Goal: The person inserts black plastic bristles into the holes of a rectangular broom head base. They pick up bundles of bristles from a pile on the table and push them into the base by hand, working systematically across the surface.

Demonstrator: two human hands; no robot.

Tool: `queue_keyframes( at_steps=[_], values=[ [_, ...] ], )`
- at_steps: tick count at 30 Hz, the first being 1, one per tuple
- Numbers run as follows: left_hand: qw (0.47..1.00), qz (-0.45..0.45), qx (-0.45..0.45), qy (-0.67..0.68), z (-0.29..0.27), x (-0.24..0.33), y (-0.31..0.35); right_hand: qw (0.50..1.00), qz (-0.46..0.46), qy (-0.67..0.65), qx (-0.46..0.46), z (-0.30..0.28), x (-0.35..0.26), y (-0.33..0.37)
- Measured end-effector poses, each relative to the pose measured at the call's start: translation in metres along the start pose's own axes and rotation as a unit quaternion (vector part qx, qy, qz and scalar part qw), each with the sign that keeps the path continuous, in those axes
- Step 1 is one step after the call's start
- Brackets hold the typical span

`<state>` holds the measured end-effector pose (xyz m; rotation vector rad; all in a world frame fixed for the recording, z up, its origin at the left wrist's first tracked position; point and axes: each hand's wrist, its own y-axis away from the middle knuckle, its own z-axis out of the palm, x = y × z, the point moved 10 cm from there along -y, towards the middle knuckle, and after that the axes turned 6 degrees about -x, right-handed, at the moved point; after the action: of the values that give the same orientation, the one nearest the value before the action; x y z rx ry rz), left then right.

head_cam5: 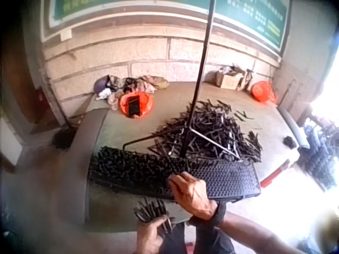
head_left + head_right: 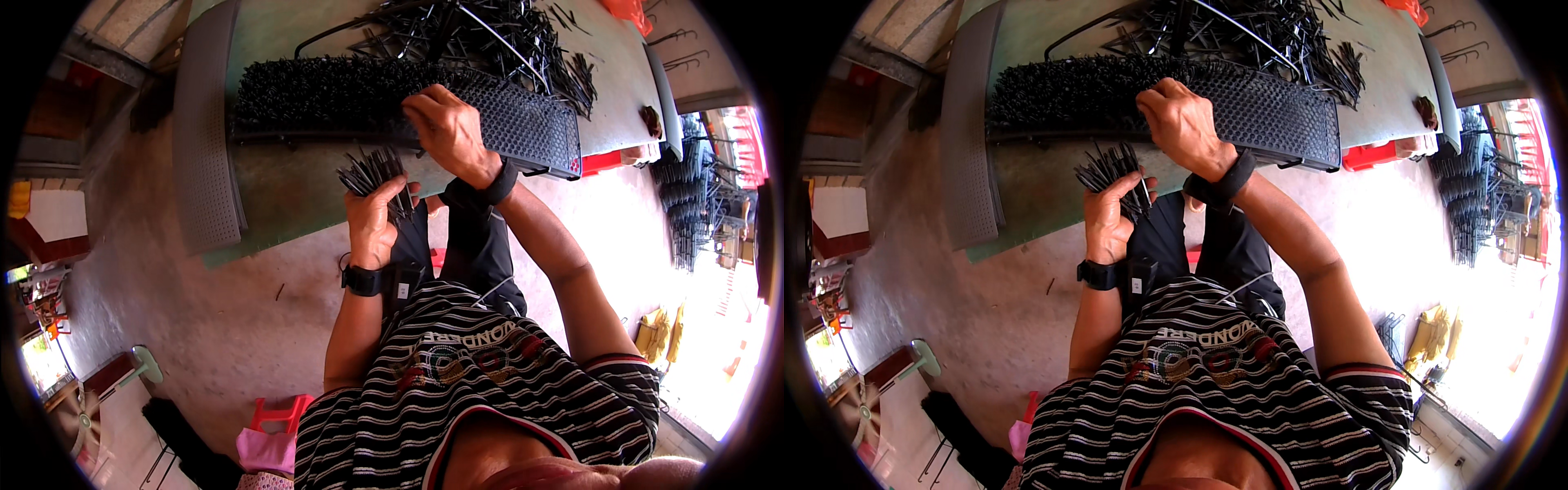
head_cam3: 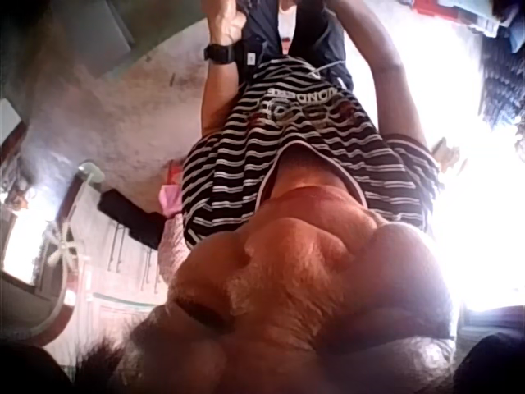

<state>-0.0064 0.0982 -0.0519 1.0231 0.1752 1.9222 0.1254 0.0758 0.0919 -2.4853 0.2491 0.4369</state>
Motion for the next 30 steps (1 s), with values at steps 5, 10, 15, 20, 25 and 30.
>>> queue_keyframes(
  at_steps=[5,10,15,20,25,30],
  values=[
    [0.999,-0.011,-0.037,-0.012,0.005,-0.006,-0.003,0.952,0.211,-0.173,-0.137,0.023,0.021,0.027],
    [0.999,-0.027,-0.025,-0.005,0.007,-0.010,-0.004,0.850,0.341,-0.369,-0.159,0.037,0.036,0.052],
    [1.000,-0.027,0.001,0.011,0.001,-0.009,-0.006,0.855,0.333,-0.395,-0.035,0.015,0.042,0.039],
    [0.998,-0.035,-0.049,0.000,0.012,-0.008,-0.006,0.868,0.331,-0.348,-0.127,0.031,0.039,0.036],
    [0.996,0.005,-0.066,-0.054,0.018,0.000,-0.004,0.870,0.327,-0.329,-0.165,0.038,0.041,0.042],
    [0.999,-0.004,-0.020,-0.051,0.002,-0.002,-0.006,0.869,0.310,-0.380,0.061,-0.003,0.045,0.027]
  ],
)
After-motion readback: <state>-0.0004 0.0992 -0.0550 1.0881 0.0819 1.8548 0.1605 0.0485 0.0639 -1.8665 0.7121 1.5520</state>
